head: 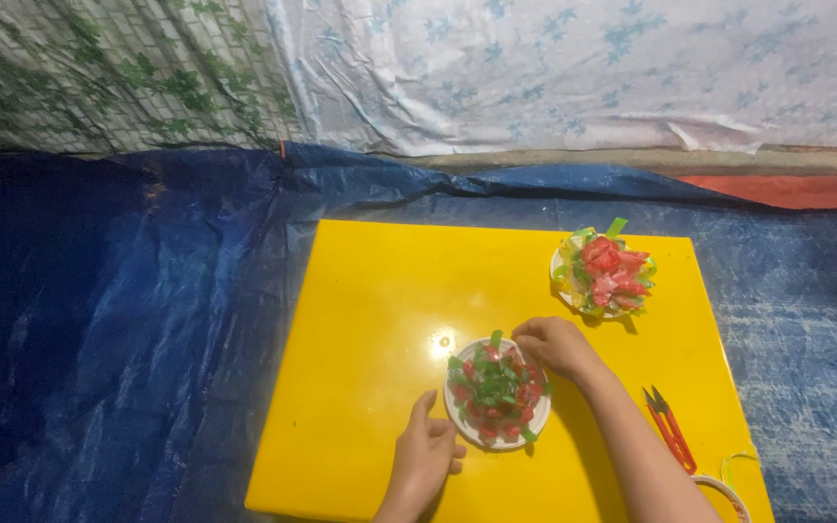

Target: The person arranges red and green decorative pieces on a small white plate placed on a yellow table. They repeatedly adjust the placement of the pieces with both hands to form a symmetrical pattern. A second similar plate is visible nearby.

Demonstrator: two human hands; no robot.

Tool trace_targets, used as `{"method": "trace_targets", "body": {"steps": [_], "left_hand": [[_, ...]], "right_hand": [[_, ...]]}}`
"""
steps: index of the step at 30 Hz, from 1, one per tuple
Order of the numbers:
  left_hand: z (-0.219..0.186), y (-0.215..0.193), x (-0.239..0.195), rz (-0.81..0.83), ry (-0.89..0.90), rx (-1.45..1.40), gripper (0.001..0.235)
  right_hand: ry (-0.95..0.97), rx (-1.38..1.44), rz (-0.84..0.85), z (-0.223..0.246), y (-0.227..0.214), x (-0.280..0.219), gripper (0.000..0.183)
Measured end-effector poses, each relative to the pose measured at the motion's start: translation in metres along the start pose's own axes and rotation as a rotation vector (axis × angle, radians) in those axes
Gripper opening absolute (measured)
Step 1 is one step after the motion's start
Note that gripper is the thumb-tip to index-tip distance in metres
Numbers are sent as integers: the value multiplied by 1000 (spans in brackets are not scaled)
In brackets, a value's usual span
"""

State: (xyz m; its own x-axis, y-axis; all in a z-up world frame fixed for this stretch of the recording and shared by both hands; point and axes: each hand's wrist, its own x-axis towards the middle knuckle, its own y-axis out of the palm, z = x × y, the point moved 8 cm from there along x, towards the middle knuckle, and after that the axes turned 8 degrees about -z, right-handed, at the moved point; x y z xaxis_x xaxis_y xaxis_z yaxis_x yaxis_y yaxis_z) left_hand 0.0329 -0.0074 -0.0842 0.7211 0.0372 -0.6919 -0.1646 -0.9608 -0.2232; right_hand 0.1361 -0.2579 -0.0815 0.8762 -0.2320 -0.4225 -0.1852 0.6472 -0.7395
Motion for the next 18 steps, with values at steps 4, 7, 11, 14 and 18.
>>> {"method": "trace_targets", "body": {"steps": [4,7,11,14,18], "left_hand": [[11,7,-4,-22,-74,-198,72],[9,9,-6,16,-81,-303,86],[-2,4,-5,2,-68,-410,75],[-9,-1,10,-42,-40,-435,81],[-34,-8,26,-84,75,-382,82]], "right_hand": [[35,62,32,6,2,-6,27],[24,68,17,1,3,-1,26],[71,159,4,-12,-1,-11,23],[121,253,-21,-25,-4,-29,22],[217,343,-74,-37,-5,-68,27]]}}
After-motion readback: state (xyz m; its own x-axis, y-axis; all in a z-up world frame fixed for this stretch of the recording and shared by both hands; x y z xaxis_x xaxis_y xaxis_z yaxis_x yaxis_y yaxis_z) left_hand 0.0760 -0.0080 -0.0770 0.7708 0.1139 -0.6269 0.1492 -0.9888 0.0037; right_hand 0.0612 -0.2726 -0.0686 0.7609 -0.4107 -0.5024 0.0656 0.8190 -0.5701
